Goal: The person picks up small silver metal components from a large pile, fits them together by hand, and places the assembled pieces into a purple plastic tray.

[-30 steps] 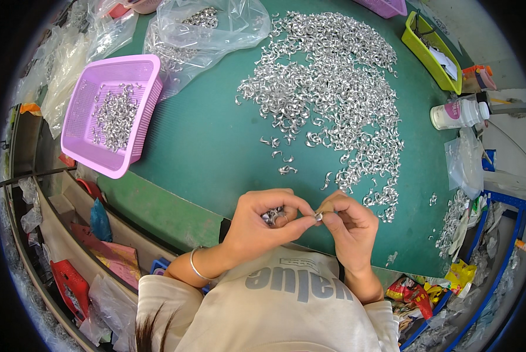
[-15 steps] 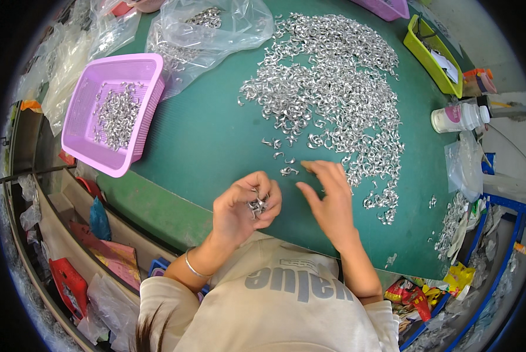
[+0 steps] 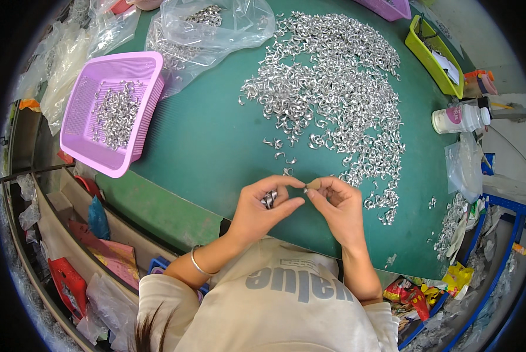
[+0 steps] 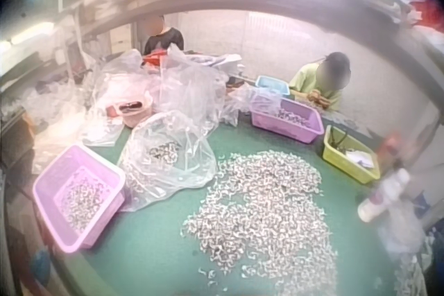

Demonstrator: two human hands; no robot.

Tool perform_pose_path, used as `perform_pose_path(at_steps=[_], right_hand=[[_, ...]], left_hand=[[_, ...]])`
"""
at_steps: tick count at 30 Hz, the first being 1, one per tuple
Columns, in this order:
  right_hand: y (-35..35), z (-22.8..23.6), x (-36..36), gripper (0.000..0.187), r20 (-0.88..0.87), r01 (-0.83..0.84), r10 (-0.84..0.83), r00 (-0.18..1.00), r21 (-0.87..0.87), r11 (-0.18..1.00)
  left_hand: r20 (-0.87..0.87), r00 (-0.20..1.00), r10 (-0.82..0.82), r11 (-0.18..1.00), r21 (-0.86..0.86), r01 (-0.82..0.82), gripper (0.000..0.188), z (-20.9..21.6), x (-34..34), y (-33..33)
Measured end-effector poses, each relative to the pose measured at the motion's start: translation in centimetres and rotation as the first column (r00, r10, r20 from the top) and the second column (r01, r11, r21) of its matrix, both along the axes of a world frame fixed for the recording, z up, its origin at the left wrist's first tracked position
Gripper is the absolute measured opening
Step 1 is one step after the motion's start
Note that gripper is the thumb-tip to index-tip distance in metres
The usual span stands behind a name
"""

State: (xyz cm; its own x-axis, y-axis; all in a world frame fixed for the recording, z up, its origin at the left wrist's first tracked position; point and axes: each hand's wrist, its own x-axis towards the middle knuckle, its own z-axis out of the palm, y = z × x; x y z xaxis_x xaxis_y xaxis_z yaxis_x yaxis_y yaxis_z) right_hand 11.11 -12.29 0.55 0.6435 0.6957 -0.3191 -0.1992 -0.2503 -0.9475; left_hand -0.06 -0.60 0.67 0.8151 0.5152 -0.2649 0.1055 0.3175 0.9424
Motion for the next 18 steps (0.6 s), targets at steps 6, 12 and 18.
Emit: perform_pose_path(at_steps=[6,12,18], right_hand=[[-0.3,2.6,-0.7,0.013,-0.1,-0.004,0.019,0.995,0.147,0.989],[-0.9,3.2,-1.1,0.02,0.179,-0.039,-0.008,0.984,0.259,0.965],[-0.7,4.6,-1.3,0.021,0.527,-0.094,-0.053,0.848,0.249,0.964]], left_hand=[[0.048,0.999,-0.011,0.977,0.215,0.001,0.016,1.1,-0.1,0.2],[0.12,0.992,-0.034,0.989,0.146,0.016,0.019,1.9,-0.5,0.2],[0.166,0.984,-0.067,0.985,0.166,0.039,0.021,2.9,-0.8,0.2]])
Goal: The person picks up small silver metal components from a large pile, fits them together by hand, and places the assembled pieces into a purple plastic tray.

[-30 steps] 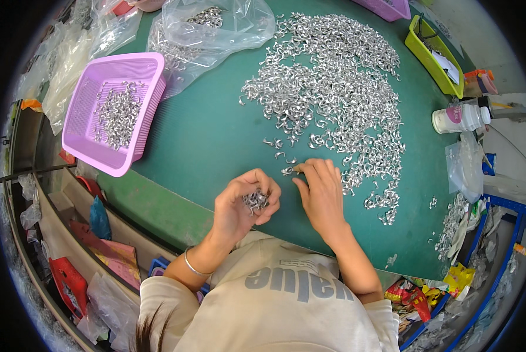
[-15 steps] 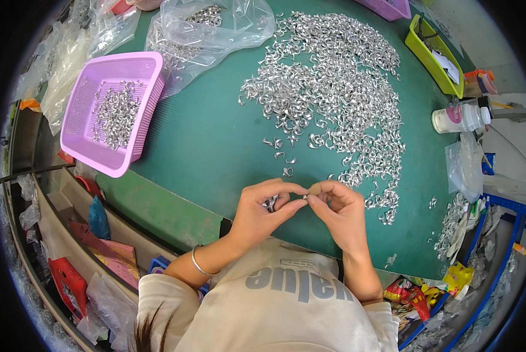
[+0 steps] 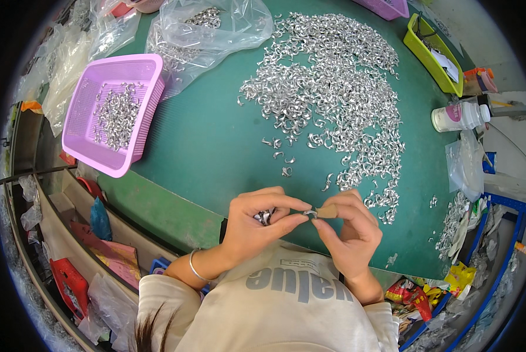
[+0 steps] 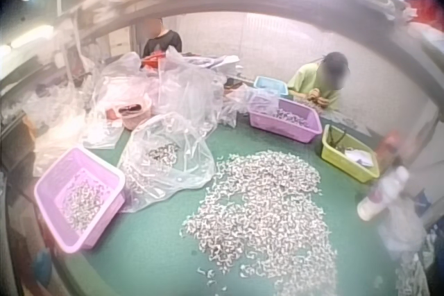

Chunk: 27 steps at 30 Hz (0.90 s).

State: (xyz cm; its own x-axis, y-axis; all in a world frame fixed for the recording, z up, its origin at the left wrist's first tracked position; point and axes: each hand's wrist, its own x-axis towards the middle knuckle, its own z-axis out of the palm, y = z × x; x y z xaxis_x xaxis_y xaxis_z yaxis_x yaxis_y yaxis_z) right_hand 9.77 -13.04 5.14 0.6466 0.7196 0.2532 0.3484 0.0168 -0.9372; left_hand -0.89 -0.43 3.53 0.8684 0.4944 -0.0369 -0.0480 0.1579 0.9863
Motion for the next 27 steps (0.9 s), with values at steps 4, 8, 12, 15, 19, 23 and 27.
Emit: perform_pose_path(at_steps=[4,8,12,15,19,23,27], right_hand=[[-0.07,0.48,-0.13,0.021,0.067,0.001,-0.002,0.998,0.02,1.0],[0.01,0.67,-0.21,0.022,0.081,-0.004,0.002,0.997,0.026,1.0],[0.04,0.65,-0.3,0.022,0.117,-0.011,0.008,0.993,0.023,1.0],[-0.02,0.68,-0.31,0.022,0.146,-0.016,0.012,0.989,0.029,0.999],[-0.1,0.6,-0.35,0.022,0.158,-0.024,0.017,0.987,0.04,0.999],[-0.21,0.74,-0.38,0.022,0.197,-0.03,0.02,0.98,0.05,0.998],[-0.27,0.86,-0.4,0.023,0.232,-0.039,0.026,0.972,0.052,0.998]], left_hand=[[0.022,1.0,-0.014,1.0,-0.017,0.014,0.021,0.09,-0.15,-0.04],[0.027,1.0,-0.017,0.998,-0.063,0.019,0.021,0.15,-0.23,-0.08],[0.037,0.999,-0.011,1.0,-0.023,0.011,0.021,0.17,-0.31,0.01],[0.052,0.999,-0.006,1.0,0.015,0.006,0.021,0.41,-0.36,0.02],[0.047,0.999,0.006,1.0,0.01,-0.006,0.017,0.66,-0.42,-0.05],[0.048,0.999,0.005,1.0,0.011,-0.006,0.016,0.87,-0.47,-0.09],[0.107,0.994,-0.004,0.999,0.039,0.0,0.02,0.6,-0.52,-0.13]])
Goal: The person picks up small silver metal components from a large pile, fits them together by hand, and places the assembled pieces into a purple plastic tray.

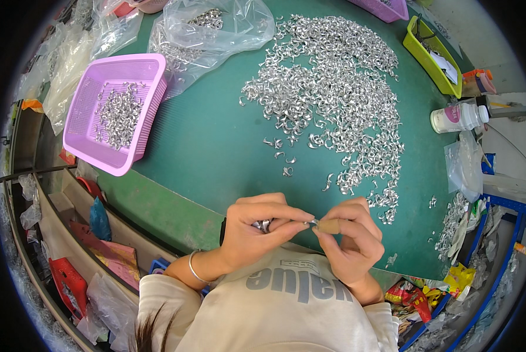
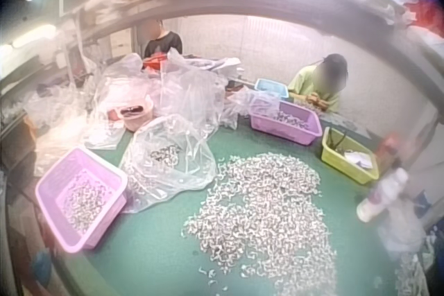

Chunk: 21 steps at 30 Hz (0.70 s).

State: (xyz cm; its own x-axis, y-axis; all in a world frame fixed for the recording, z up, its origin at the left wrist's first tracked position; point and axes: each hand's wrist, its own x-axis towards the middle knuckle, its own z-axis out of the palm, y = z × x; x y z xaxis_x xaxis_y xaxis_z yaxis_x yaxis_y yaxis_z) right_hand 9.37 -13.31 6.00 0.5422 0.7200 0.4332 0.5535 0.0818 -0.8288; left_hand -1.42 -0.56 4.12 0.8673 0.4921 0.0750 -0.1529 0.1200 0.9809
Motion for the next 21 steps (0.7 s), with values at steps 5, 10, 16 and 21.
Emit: perform_pose_path(at_steps=[5,10,16,21], right_hand=[[-0.1,0.0,0.0,0.023,0.028,0.001,-0.002,1.0,0.009,1.0],[-0.1,0.2,-0.1,0.022,0.059,0.007,-0.008,0.998,0.014,1.0],[0.0,0.2,-0.2,0.023,0.021,0.037,-0.038,0.999,0.01,0.999],[0.4,-0.3,0.2,0.022,-0.016,0.02,-0.021,1.0,-0.028,0.999]], left_hand=[[0.005,1.0,0.006,1.0,0.021,-0.006,0.02,0.2,0.1,0.0],[0.005,1.0,0.006,0.999,0.038,-0.006,0.02,0.3,0.1,0.0],[-0.011,1.0,0.03,0.999,0.043,-0.029,0.016,0.5,0.1,-0.2],[-0.053,0.994,0.1,0.989,0.119,-0.093,0.014,0.2,-0.2,0.9]])
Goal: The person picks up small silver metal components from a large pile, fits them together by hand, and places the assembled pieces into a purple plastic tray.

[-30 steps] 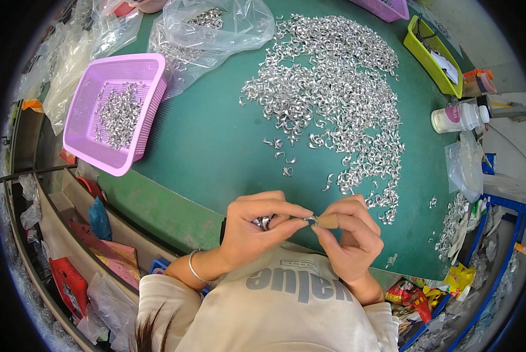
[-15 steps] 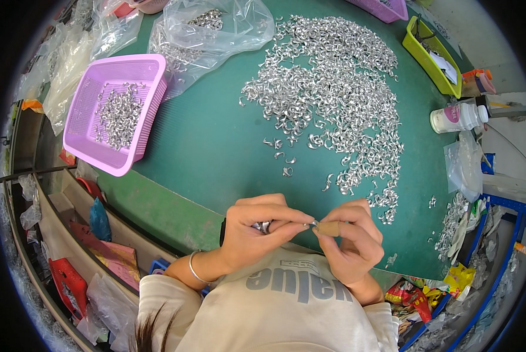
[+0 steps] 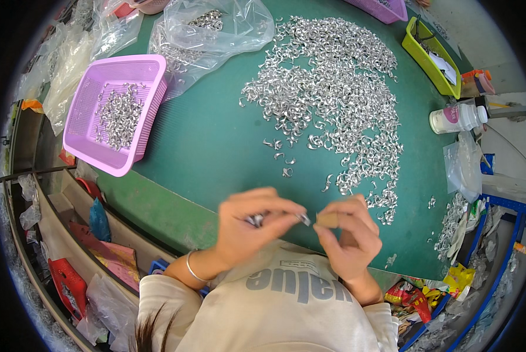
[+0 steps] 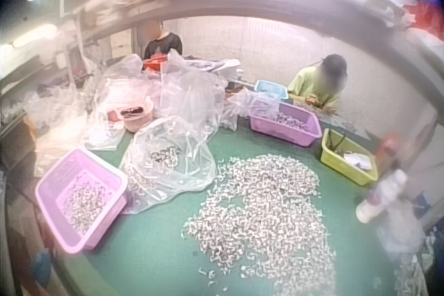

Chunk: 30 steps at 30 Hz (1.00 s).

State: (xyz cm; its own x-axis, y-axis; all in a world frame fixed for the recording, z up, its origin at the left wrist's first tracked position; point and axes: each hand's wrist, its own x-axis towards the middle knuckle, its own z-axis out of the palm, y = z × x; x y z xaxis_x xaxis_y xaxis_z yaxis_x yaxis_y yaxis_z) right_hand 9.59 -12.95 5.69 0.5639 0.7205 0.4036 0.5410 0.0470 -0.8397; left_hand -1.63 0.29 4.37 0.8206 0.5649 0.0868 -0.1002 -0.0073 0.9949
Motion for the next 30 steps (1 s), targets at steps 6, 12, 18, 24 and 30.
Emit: perform_pose_path(at_steps=[6,12,18,24,30], right_hand=[[1.9,-4.5,2.9,0.021,0.039,0.089,-0.081,0.996,-0.263,0.961],[4.1,-7.9,3.2,0.019,0.279,0.086,0.013,0.96,-0.336,0.938],[3.2,-7.1,2.6,0.015,0.172,0.095,-0.054,0.984,-0.243,0.965],[2.0,-2.7,1.1,0.018,0.128,0.033,-0.011,0.992,-0.176,0.984],[1.1,-1.4,0.6,0.02,-0.015,0.046,-0.048,0.999,-0.075,0.996]], left_hand=[[-0.026,0.544,0.839,0.516,0.358,-0.778,0.015,-0.1,-2.5,11.3],[0.046,0.542,0.839,0.476,0.419,-0.773,0.022,-0.5,-3.0,12.3],[-0.347,0.916,0.201,0.949,-0.165,-0.27,0.017,-1.7,0.5,4.0],[-0.175,0.984,-0.024,0.972,-0.234,-0.018,0.014,-2.8,1.8,0.1],[-0.072,0.997,-0.018,0.999,-0.035,0.016,0.014,-1.7,1.5,0.0]])
